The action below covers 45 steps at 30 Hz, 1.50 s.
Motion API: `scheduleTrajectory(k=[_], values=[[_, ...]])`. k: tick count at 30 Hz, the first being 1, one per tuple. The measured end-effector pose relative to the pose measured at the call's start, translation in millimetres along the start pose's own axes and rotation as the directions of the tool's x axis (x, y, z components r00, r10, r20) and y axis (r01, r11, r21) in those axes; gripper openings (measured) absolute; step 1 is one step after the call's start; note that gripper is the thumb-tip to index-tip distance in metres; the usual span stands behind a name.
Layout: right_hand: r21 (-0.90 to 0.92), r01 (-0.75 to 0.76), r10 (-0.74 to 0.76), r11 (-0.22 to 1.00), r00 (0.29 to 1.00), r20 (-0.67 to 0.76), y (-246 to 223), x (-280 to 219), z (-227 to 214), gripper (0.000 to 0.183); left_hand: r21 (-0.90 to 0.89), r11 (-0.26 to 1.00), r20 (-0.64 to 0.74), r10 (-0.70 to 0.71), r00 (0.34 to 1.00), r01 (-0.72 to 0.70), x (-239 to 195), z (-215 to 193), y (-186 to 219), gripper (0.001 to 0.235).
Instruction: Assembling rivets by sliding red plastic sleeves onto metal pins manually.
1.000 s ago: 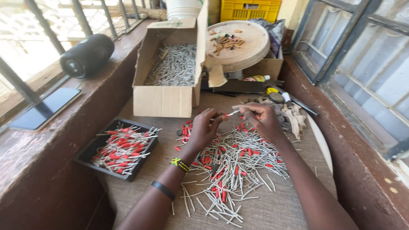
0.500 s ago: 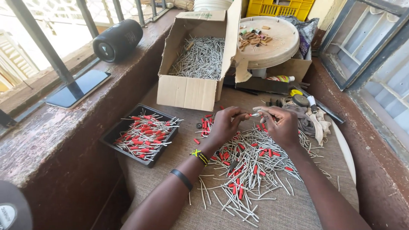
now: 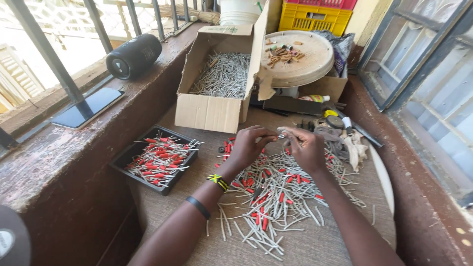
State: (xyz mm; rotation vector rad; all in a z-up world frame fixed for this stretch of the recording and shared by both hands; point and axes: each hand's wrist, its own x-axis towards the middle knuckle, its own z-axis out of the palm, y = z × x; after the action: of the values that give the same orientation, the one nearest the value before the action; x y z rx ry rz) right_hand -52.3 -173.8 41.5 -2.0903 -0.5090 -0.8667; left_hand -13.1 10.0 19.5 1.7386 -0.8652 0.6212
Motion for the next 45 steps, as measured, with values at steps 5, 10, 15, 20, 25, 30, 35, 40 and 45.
scheduleTrajectory(k=[5, 10, 15, 20, 25, 30, 35, 40, 45], values=[[-0.006, 0.018, -0.018, 1.000, 0.999, -0.026, 10, 5, -8, 0.018, 0.116, 0.990, 0.033, 0.073, 0.997, -0.077, 11, -31, 22, 0.010], [-0.092, -0.006, 0.005, 0.996, 1.000, -0.009, 33, 7, -10, 0.020, 0.439, 0.893, 0.043, 0.087, 0.995, -0.097, 7, -105, 19, 0.012], [-0.089, 0.030, -0.022, 0.996, 0.996, 0.092, 20, 9, -12, 0.018, 0.887, 0.451, 0.032, -0.271, 0.962, 0.098, -16, -200, 22, 0.009], [-0.045, -0.001, 0.010, 0.999, 0.981, 0.193, -6, 0, -18, 0.020, 0.765, 0.505, -0.074, -0.547, 0.834, 0.399, -29, -215, 12, 0.015], [-0.042, -0.050, 0.059, 0.998, 0.967, 0.249, -9, 2, -22, 0.020, 0.793, 0.476, -0.041, -0.582, 0.812, 0.380, -29, -219, 22, 0.031], [-0.054, -0.069, 0.080, 0.996, 0.967, 0.244, 18, 6, -17, 0.018, 0.729, 0.620, -0.087, -0.337, 0.937, 0.290, -15, -212, 30, 0.031], [-0.078, -0.111, 0.128, 0.991, 0.953, 0.274, 10, 8, -30, 0.019, 0.584, 0.810, 0.214, -0.215, 0.953, 0.052, 15, -122, 47, 0.052], [-0.057, -0.147, 0.157, 0.988, 0.902, 0.403, -6, 7, -41, 0.020, 0.405, 0.904, 0.604, -0.151, 0.782, -0.138, 19, -26, 22, 0.053], [-0.140, -0.170, 0.220, 0.975, 0.702, 0.677, 17, 13, -39, 0.024, 0.543, 0.772, 0.635, -0.123, 0.762, -0.328, -11, 7, -26, 0.041]])
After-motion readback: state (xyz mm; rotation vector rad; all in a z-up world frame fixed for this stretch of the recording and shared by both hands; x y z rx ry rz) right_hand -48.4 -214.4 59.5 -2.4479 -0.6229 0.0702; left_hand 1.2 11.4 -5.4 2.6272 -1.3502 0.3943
